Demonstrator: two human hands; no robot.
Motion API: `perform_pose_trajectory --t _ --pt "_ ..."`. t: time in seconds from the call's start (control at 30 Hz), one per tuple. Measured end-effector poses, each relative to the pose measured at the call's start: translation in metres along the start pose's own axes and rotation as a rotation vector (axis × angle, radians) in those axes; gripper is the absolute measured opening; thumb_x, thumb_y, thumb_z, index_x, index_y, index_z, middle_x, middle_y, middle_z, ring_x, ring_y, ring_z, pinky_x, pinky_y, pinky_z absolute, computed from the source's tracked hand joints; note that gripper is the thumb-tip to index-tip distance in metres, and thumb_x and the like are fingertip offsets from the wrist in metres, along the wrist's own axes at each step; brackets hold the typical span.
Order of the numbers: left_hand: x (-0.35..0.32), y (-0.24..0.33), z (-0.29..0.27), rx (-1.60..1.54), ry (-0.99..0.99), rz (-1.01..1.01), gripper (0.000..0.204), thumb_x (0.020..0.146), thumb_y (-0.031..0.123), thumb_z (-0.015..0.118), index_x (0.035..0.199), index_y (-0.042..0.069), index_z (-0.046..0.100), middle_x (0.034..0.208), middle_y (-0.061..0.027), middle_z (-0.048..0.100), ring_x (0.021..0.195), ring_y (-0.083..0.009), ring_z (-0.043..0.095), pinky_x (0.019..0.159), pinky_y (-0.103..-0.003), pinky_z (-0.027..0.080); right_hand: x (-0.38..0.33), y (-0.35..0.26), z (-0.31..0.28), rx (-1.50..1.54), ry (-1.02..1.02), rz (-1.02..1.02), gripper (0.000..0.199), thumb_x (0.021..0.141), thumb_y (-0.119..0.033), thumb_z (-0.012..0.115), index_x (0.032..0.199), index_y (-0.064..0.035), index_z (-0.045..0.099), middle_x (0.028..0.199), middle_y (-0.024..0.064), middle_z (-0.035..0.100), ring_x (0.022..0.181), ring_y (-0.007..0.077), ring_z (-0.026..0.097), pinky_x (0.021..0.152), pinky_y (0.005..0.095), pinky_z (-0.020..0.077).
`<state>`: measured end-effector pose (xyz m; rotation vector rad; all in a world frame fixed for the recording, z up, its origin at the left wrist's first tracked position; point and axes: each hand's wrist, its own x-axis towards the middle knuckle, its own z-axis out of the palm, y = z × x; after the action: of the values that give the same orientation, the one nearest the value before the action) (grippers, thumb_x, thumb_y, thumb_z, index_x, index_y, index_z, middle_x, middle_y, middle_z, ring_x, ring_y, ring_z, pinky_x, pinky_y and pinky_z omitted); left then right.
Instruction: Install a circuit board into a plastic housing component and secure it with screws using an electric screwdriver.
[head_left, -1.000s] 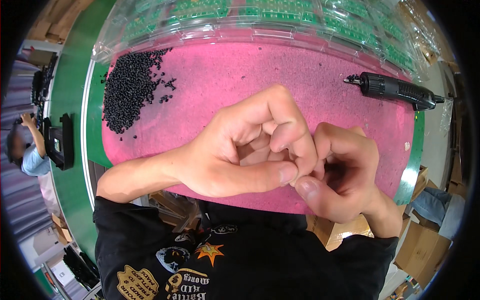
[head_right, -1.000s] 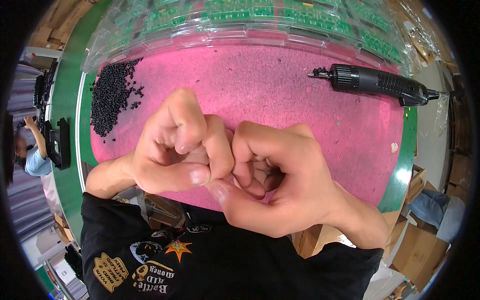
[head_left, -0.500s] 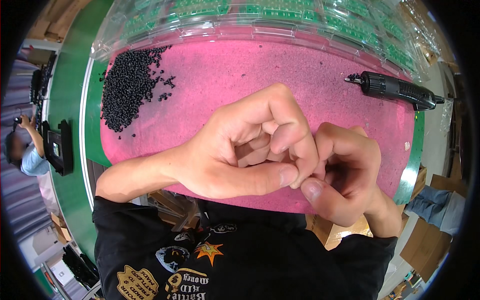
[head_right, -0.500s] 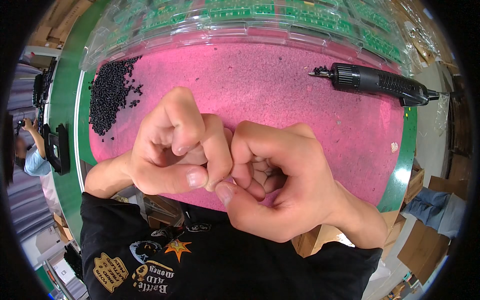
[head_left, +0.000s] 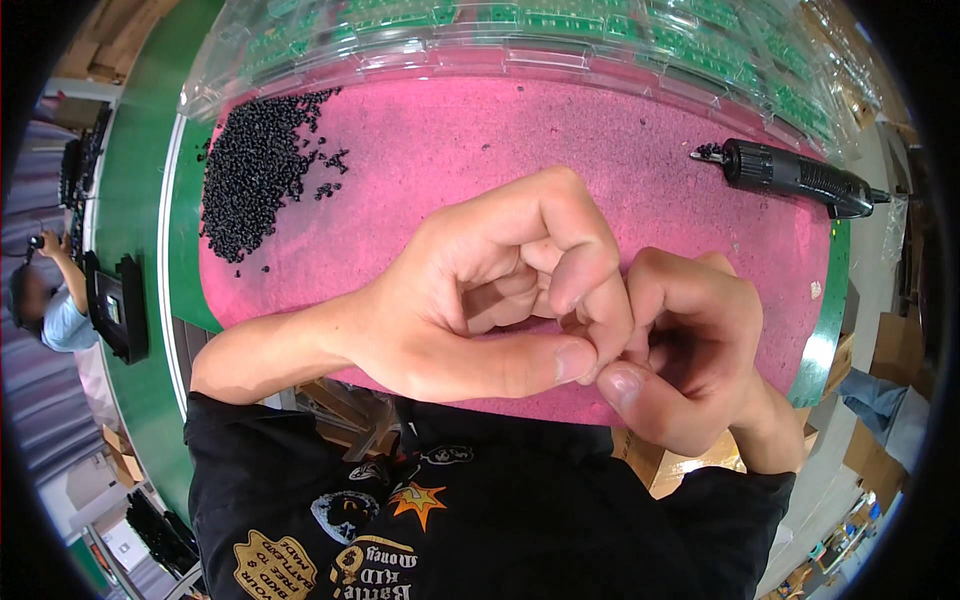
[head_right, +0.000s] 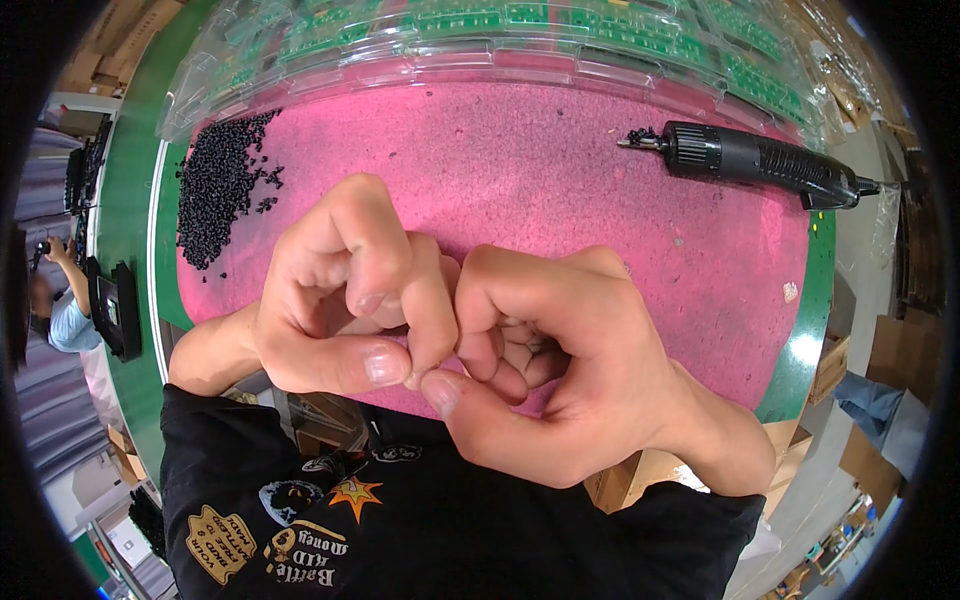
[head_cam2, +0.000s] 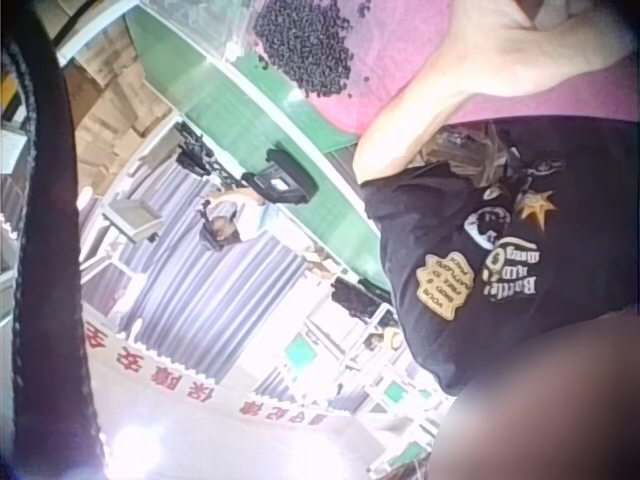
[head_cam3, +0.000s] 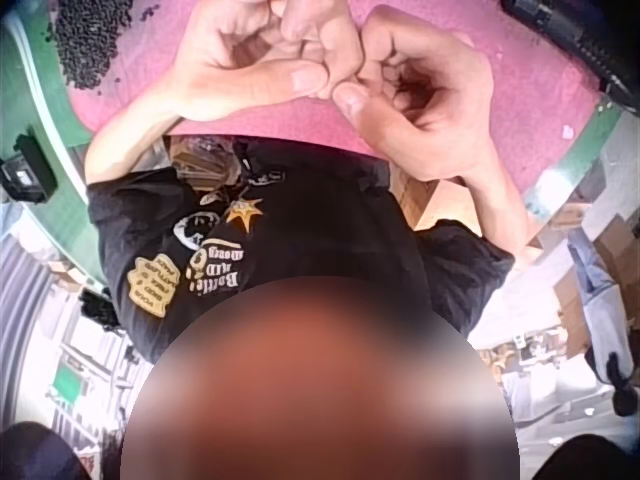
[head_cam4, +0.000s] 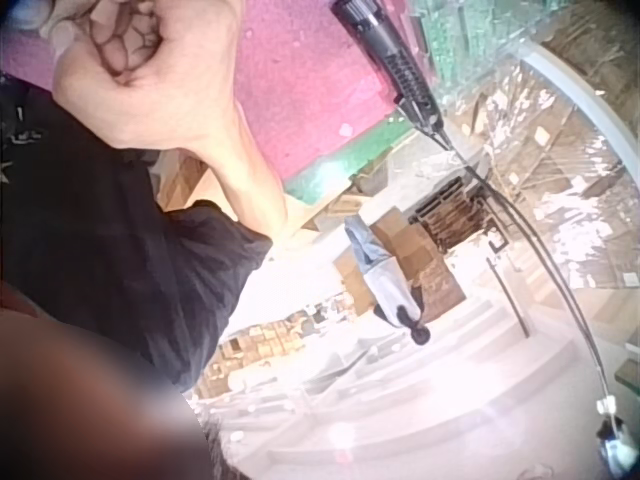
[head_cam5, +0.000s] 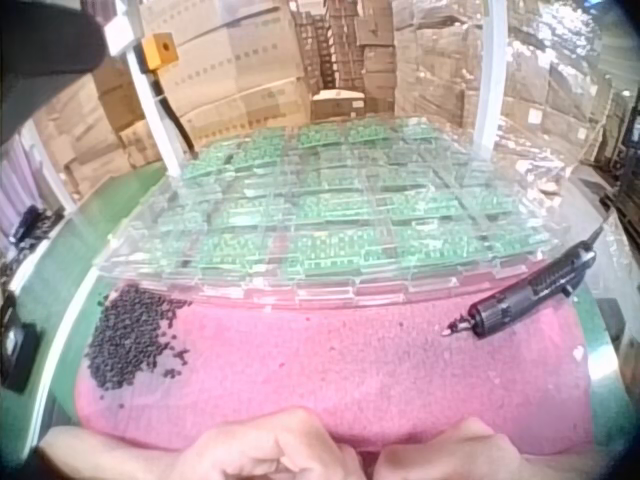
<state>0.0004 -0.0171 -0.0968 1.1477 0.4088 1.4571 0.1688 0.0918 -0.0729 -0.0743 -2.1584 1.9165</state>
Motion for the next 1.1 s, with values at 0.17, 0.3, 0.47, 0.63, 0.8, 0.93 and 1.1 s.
perform_pose_trajectory --t 0.17,0.3,0.47,0.63,0.8,0.93,1.1 --pt "0.001 0.0 -0.002 0.017 -0.024 -0.011 0.032 0.084 -0.01 0.055 0.095 0.007 0.031 0.083 -0.0172 0.057 0.075 -0.0194 0.054 0.073 -0.033 0.045 -0.001 0.001 0.0 0.02 0.006 0.002 0.011 0.069 -0.003 0.062 0.072 -0.003 0.051 0.061 0.0016 0.059 0.044 0.003 0.043 0.042 0.0195 0.0297" --pt "0.002 0.0 -0.002 0.005 -0.019 -0.015 0.031 0.084 -0.01 0.054 0.095 0.007 0.031 0.082 -0.0173 0.057 0.074 -0.0194 0.054 0.073 -0.033 0.045 0.0 -0.001 -0.002 0.012 -0.002 0.009 0.012 0.07 -0.003 0.062 0.072 -0.0033 0.051 0.062 0.0022 0.06 0.044 0.003 0.043 0.042 0.0195 0.0299" --pt "0.001 0.003 0.003 -0.05 0.023 -0.029 0.03 0.084 -0.006 0.056 0.094 0.009 0.032 0.081 -0.0151 0.058 0.074 -0.0175 0.053 0.071 -0.032 0.043 0.0 0.0 -0.001 0.004 0.003 0.011 0.013 0.071 -0.005 0.063 0.071 -0.0035 0.05 0.061 0.0024 0.059 0.044 0.0032 0.043 0.041 0.0195 0.0297" --pt "0.001 0.01 -0.001 -0.328 0.107 -0.203 0.021 0.089 -0.007 0.052 0.097 0.006 0.039 0.09 -0.0103 0.058 0.079 -0.0131 0.052 0.071 -0.029 0.043 0.001 0.0 0.004 0.059 0.09 -0.048 0.025 0.074 0.002 0.07 0.068 -0.0069 0.048 0.047 -0.0072 0.039 0.04 -0.0008 0.034 0.039 0.0203 0.021" --pt "0.003 0.016 0.008 -0.296 0.152 -0.236 0.025 0.086 -0.007 0.052 0.096 0.009 0.035 0.085 -0.0113 0.058 0.076 -0.0136 0.052 0.07 -0.028 0.042 0.0 -0.005 0.006 0.067 0.111 -0.025 0.024 0.074 0.002 0.07 0.068 -0.0063 0.049 0.047 -0.0076 0.038 0.041 -0.0014 0.033 0.039 0.0202 0.0206" --pt "0.002 0.001 0.009 -0.107 0.14 -0.04 0.035 0.081 -0.012 0.051 0.097 0.01 0.029 0.084 -0.0173 0.058 0.071 -0.0147 0.053 0.064 -0.026 0.042 0.0 -0.001 0.004 0.048 0.136 -0.007 0.02 0.074 0.002 0.07 0.067 -0.005 0.052 0.047 -0.0077 0.039 0.04 -0.002 0.033 0.039 0.02 0.0206" --pt "0.006 0.011 0.003 0.11 0.076 -0.04 0.037 0.081 -0.014 0.051 0.098 0.009 0.028 0.087 -0.0215 0.057 0.067 -0.0156 0.054 0.059 -0.025 0.044 0.003 -0.006 0.001 0.036 0.138 0.045 0.017 0.073 0.003 0.069 0.067 -0.0043 0.054 0.046 -0.0076 0.04 0.04 -0.0025 0.033 0.039 0.0199 0.0205"
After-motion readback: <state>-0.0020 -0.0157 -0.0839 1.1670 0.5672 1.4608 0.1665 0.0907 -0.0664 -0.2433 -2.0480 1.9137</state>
